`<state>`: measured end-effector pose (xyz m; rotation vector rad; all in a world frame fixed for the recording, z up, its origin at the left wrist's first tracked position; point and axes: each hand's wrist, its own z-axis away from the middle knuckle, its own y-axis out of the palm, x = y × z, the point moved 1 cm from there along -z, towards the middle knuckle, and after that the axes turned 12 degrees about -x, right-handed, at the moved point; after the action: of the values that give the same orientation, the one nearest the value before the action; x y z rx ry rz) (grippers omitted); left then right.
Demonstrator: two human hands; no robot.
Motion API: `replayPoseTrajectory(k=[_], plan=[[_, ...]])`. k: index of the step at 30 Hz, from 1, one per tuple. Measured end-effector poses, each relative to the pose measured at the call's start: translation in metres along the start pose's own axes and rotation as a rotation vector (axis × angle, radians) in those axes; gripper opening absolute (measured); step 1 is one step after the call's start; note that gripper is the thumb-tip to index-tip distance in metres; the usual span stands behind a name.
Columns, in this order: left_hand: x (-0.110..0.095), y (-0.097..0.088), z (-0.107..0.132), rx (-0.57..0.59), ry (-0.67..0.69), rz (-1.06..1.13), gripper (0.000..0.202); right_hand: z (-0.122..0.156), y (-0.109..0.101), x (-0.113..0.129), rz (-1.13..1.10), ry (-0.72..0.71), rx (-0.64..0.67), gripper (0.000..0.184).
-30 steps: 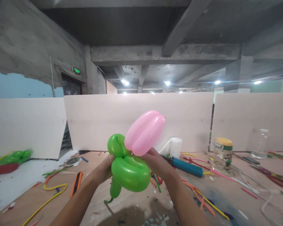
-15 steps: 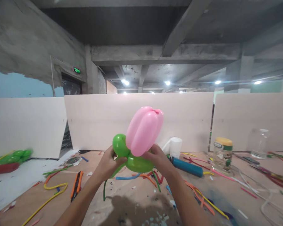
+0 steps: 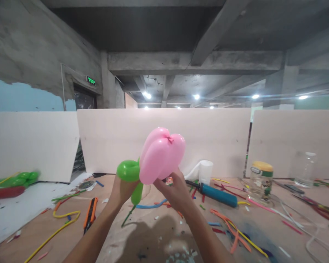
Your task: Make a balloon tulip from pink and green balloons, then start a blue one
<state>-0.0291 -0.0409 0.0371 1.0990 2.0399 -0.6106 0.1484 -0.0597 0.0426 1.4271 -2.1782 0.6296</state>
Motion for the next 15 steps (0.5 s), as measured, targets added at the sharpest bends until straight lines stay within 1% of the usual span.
replayPoseTrajectory(k=[3,7,9,11,13,15], plan=[[0.006,0.0,0.001,0.033,0.105,0.024,0.011,0.001,0.009,0.003,-0.009,0.02,-0.017,0.028],[0.006,0.002,0.007,0.121,0.24,0.002,0.01,0.0,0.011,0.006,-0.024,0.01,-0.039,0.029],[0.004,0.003,0.01,0.149,0.265,-0.003,0.011,-0.001,0.009,0.005,0.006,0.002,-0.026,0.03],[0.004,0.003,0.01,0.158,0.268,-0.026,0.011,-0.001,0.006,0.004,0.026,-0.005,0.018,0.031],[0.004,0.003,0.009,0.151,0.282,-0.047,0.008,-0.001,0.002,0.004,0.031,-0.023,0.076,0.033],[0.006,0.004,0.008,0.133,0.293,-0.061,0.007,-0.001,-0.002,0.005,0.051,-0.038,0.102,0.034]])
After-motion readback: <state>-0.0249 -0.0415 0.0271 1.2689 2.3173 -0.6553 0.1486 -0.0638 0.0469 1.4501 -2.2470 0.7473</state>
